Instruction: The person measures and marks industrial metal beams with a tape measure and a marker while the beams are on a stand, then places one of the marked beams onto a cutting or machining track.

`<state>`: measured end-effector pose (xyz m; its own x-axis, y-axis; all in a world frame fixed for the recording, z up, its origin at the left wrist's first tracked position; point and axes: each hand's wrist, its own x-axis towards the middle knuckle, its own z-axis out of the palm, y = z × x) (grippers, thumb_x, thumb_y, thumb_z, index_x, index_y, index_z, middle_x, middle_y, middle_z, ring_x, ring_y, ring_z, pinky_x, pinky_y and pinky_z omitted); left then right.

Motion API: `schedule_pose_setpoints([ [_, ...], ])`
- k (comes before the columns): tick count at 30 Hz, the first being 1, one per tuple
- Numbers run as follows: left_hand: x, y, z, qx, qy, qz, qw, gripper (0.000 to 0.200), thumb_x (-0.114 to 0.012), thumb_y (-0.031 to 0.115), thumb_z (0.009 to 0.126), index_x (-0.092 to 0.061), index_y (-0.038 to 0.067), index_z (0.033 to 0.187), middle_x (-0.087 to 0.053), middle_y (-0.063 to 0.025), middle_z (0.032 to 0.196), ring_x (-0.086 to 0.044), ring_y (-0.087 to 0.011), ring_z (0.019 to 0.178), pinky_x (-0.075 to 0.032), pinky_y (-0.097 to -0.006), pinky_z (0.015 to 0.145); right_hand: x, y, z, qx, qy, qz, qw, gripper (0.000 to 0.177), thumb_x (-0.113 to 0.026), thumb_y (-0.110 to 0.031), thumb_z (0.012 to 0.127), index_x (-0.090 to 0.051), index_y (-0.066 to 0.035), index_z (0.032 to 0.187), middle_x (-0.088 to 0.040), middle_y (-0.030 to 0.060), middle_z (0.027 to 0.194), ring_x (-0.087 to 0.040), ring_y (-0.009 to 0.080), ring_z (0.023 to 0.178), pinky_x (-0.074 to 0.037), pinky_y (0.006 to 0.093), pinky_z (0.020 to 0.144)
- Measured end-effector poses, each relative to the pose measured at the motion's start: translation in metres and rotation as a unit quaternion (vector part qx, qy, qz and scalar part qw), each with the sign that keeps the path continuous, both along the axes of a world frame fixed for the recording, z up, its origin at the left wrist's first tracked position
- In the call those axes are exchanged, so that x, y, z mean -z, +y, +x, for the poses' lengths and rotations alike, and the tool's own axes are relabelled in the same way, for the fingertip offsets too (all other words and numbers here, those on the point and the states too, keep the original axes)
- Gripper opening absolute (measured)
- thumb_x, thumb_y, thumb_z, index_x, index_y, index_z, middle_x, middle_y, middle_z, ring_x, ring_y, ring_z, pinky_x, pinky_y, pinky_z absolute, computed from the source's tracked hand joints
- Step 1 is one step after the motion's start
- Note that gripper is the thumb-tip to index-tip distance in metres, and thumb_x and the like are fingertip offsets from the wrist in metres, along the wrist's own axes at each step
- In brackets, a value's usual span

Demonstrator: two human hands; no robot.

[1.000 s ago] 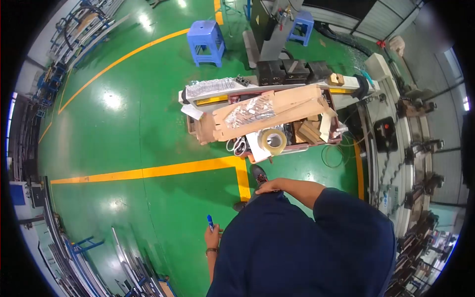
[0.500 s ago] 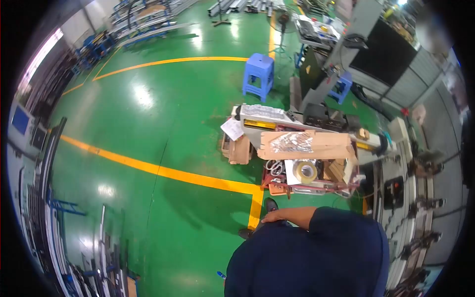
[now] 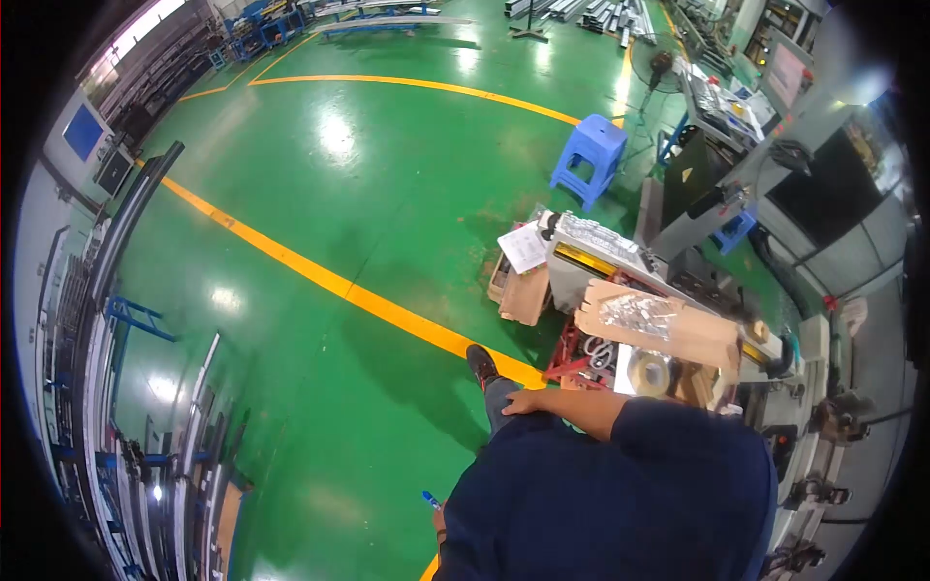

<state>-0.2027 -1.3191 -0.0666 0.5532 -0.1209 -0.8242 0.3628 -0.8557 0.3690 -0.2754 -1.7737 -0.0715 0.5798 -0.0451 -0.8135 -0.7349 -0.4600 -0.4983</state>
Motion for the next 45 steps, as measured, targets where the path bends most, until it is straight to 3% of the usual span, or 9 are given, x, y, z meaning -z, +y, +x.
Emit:
schedule_pose_setpoints([
  [8,-0.008,-0.115,0.112,0.003,-0.033,0.004,0.999,0.029,-0.067,0.033,0.092,-0.065,0.004,0.092,-0.070,-0.0073,0.075,-0.061,-0.0137,0.060,-0.048,-0.0316,0.056,0.021,-0.146,0.105,0.053,-0.072,0.033,0.995,0.083,-0.058,-0.061,0.091,-0.048,-0.001,0.147,-0.044,0.0232,0.155,-0.043,0.0379,0.142,-0.033,0.0461,0.118],
  [12,-0.028,-0.194,0.190,0.000,-0.063,-0.031,0.998,0.029,-0.067,0.032,0.092,-0.065,0.004,0.092,-0.070,-0.0075,0.075,-0.061,-0.0137,0.060,-0.048,-0.0315,0.056,-0.002,-0.232,0.148,0.035,0.004,0.007,0.999,0.074,-0.057,-0.060,0.092,-0.061,0.000,0.134,-0.051,0.0225,0.148,-0.054,0.0379,0.131,-0.044,0.0486,0.106],
  [13,-0.033,-0.215,0.211,-0.003,-0.075,-0.047,0.996,0.028,-0.066,0.032,0.092,-0.064,0.004,0.092,-0.070,-0.0075,0.075,-0.061,-0.0137,0.060,-0.048,-0.0315,0.056,0.007,-0.243,0.150,0.047,-0.093,-0.069,0.992,0.064,-0.058,-0.055,0.094,-0.069,0.002,0.122,-0.068,0.0224,0.126,-0.062,0.0389,0.120,-0.051,0.0541,0.094],
  [17,-0.043,-0.291,0.282,-0.047,-0.092,-0.130,0.986,0.028,-0.066,0.031,0.093,-0.064,0.004,0.092,-0.070,-0.0077,0.075,-0.060,-0.0137,0.060,-0.048,-0.0314,0.056,-0.058,-0.293,0.169,0.225,0.011,0.068,0.972,0.063,-0.058,-0.057,0.095,-0.063,-0.007,0.134,-0.062,0.0179,0.131,-0.061,0.0354,0.118,-0.056,0.0607,0.080],
  [24,-0.067,-0.446,0.392,-0.136,-0.034,-0.232,0.963,0.028,-0.066,0.026,0.095,-0.062,0.000,0.106,-0.071,-0.0129,0.085,-0.067,-0.0181,0.068,-0.053,-0.0292,0.060,-0.056,-0.323,0.242,0.251,-0.062,0.065,0.964,0.072,-0.062,-0.059,0.092,-0.057,-0.007,0.141,-0.058,0.0180,0.142,-0.057,0.0340,0.127,-0.050,0.0493,0.100],
  [26,-0.070,-0.488,0.422,-0.069,-0.024,-0.264,0.962,0.029,-0.066,0.026,0.096,-0.062,-0.001,0.108,-0.071,-0.0138,0.087,-0.069,-0.0198,0.073,-0.055,-0.0305,0.064,-0.001,-0.327,0.268,0.235,-0.119,0.085,0.961,0.076,-0.064,-0.062,0.090,-0.058,-0.005,0.140,-0.057,0.0179,0.144,-0.054,0.0335,0.131,-0.045,0.0456,0.106],
  [35,-0.066,-0.687,0.612,0.283,-0.066,-0.267,0.919,0.030,-0.071,0.029,0.090,-0.073,0.000,0.096,-0.074,-0.0068,0.081,-0.069,-0.0150,0.077,-0.054,-0.0326,0.074,-0.071,-0.449,0.453,0.236,-0.229,0.170,0.929,0.082,-0.057,-0.065,0.094,-0.053,-0.001,0.144,-0.051,0.0228,0.148,-0.048,0.0345,0.138,-0.038,0.0421,0.115],
  [41,-0.139,-0.852,0.686,0.540,-0.010,-0.274,0.796,0.031,-0.066,0.033,0.093,-0.073,0.004,0.101,-0.076,-0.0077,0.083,-0.072,-0.0198,0.077,-0.055,-0.0346,0.074,-0.153,-0.519,0.552,0.355,-0.326,0.125,0.867,0.078,-0.062,-0.059,0.095,-0.050,-0.003,0.147,-0.050,0.0206,0.150,-0.050,0.0301,0.136,-0.038,0.0391,0.113],
  [45,-0.162,-0.960,0.676,0.667,0.006,-0.211,0.714,0.036,-0.065,0.040,0.094,-0.073,0.005,0.102,-0.076,-0.0092,0.083,-0.073,-0.0237,0.076,-0.056,-0.0362,0.074,-0.157,-0.570,0.557,0.434,-0.379,0.158,0.802,0.068,-0.062,-0.047,0.100,-0.044,-0.007,0.152,-0.063,0.0112,0.129,-0.061,0.0195,0.115,-0.049,0.0347,0.101],
])
